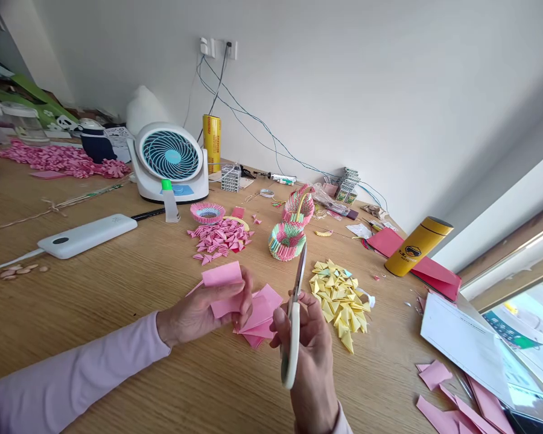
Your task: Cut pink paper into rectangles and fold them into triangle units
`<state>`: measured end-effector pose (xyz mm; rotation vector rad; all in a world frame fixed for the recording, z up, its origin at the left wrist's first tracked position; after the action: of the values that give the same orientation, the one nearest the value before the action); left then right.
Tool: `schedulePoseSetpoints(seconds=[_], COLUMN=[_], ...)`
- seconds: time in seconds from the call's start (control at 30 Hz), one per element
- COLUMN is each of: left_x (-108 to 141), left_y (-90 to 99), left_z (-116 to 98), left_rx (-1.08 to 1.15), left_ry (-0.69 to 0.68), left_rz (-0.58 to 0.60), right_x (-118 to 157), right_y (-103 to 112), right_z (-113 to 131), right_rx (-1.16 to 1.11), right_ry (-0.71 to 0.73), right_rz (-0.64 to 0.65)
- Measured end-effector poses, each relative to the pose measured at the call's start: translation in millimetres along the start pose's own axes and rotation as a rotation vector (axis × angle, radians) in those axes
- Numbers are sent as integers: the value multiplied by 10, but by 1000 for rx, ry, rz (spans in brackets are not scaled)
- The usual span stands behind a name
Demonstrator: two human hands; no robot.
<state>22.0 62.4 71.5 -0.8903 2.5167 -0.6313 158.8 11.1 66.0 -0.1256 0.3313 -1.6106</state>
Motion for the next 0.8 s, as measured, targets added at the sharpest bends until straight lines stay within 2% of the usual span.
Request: schedulePoseSetpoints(seconds=[0.1,0.2,0.27,0.33,0.47,0.8], left_x=[41,69,82,92,105,116], left_y=[72,111,109,96,76,63], left_z=[106,172,202,227,279,293], left_rx=[53,175,243,273,280,216], left_ry=[153,244,300,353,435,446], left_rz=[108,161,160,144,117,125], right_x=[43,152,219,266,333,372], right_y=[-76,-165,-184,-181,-176,-164], right_z=[96,30,-57,-122,-156,-230], right_rx=[61,28,-12,-27,-38,-25], right_ry=[3,-122,-233,-308,-363,-426], right_rz=[269,524,618,664,715,708])
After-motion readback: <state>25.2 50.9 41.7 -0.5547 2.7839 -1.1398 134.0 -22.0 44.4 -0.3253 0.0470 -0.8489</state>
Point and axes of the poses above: each hand's wrist, its own x-axis away from the middle knuckle, its own y-axis out of the back of the hand, z = x × y, the point moved 7 cm from there along -x, towards the middle knuckle, and after that the axes turned 5 degrees about z, right-handed, at the moved point
